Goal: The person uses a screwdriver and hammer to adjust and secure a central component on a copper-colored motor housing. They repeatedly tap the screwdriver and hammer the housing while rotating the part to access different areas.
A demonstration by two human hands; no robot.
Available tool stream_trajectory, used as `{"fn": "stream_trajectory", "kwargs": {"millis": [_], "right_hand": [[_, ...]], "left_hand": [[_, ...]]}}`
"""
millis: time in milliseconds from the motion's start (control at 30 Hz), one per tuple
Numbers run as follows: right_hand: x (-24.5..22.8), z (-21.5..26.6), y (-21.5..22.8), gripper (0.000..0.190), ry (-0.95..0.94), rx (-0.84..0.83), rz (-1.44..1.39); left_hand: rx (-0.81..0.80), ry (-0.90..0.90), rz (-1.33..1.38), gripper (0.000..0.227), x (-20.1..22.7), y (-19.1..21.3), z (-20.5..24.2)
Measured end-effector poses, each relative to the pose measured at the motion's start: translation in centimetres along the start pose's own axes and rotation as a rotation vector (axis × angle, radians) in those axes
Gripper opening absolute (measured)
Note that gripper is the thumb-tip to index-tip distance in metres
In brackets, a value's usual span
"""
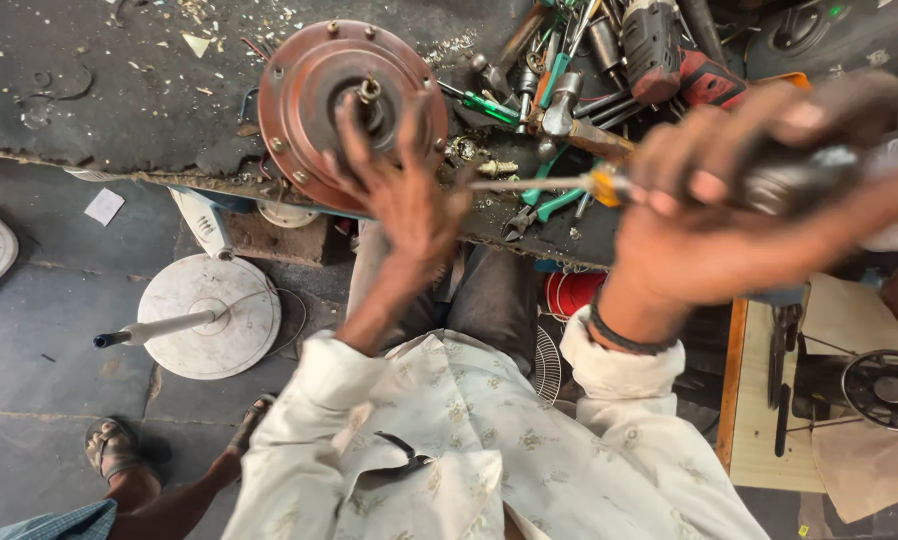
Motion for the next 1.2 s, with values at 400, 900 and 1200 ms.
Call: {"fn": "stream_trajectory", "kwargs": {"millis": [400, 900, 1200], "right_hand": [[6.7, 0.1, -9.5, 0.051, -0.168, -0.189, -0.099], [9.8, 2.1, -9.9, 0.058, -0.224, -0.079, -0.084], [8.7, 3.8, -9.9, 0.038, -0.096, -0.061, -0.036]], "left_hand": [[-0.4, -0.443, -0.035, 0.066, -3.1, 5.6, -1.7], [-0.284, -0.353, 0.008, 0.05, -3.3, 4.7, -0.7], [-0.279, -0.34, 0.009, 0.043, -3.2, 4.8, -0.8]]}}
Point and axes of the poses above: each hand's wrist, its own z-axis away from the middle knuckle, its own y-axis out of the back of the hand, x = y × z, the point moved 10 cm from there along -z, towards the middle knuckle, and after that the axes turned 3 degrees about y, right-handed, at the moved point
